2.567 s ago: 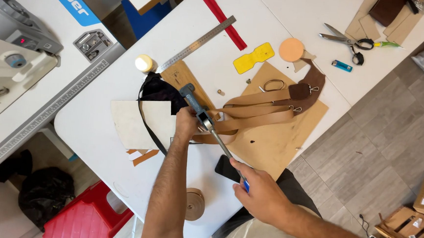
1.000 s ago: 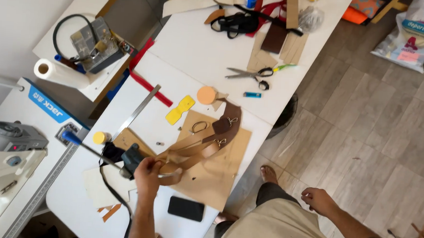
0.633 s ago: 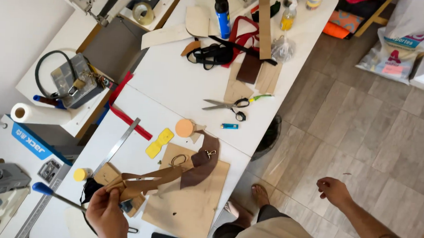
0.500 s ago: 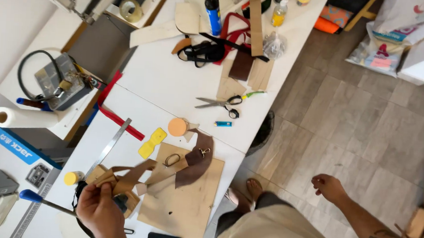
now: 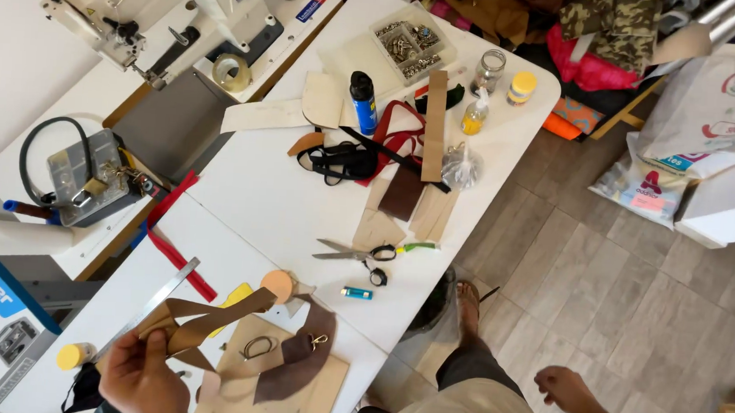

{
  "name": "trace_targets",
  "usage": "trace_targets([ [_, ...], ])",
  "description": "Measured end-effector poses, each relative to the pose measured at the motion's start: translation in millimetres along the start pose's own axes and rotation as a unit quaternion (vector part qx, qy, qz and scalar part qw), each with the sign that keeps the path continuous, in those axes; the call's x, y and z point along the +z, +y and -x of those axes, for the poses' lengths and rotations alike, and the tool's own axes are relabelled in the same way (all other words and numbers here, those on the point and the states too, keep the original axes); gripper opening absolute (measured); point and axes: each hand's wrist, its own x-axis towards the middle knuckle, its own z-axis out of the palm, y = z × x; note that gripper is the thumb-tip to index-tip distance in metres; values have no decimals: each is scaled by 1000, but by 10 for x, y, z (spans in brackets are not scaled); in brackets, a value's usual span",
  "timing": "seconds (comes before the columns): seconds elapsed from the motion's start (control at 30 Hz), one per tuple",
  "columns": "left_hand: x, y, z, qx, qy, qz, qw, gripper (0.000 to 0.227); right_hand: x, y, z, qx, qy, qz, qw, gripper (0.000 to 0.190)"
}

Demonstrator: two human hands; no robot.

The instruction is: Installing metal rivets and hardware onto a leather strap using a hand press.

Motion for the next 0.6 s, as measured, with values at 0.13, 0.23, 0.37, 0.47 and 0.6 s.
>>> trace_targets([
  [0.13,408,-872,0,4,8,26,1000,9,-919,-1081,-466,-37,28,96,994,28],
  [0.23,569,-1112,79,-31,-27,34,999,17,-1518,-1682,-925,-61,24,141,988,29],
  [0.37,1106,-424,290,-40,1,86,995,13,-2201,-2486,-1661,-149,46,104,982,26],
  [0.47,1510,375,295,-82,5,151,985,10,-2394,-3314,-1655,-302,101,169,933,22],
  [0.6,1881,508,182,-99,54,147,983,4,-2301,-4523,-808,-337,108,123,927,39],
])
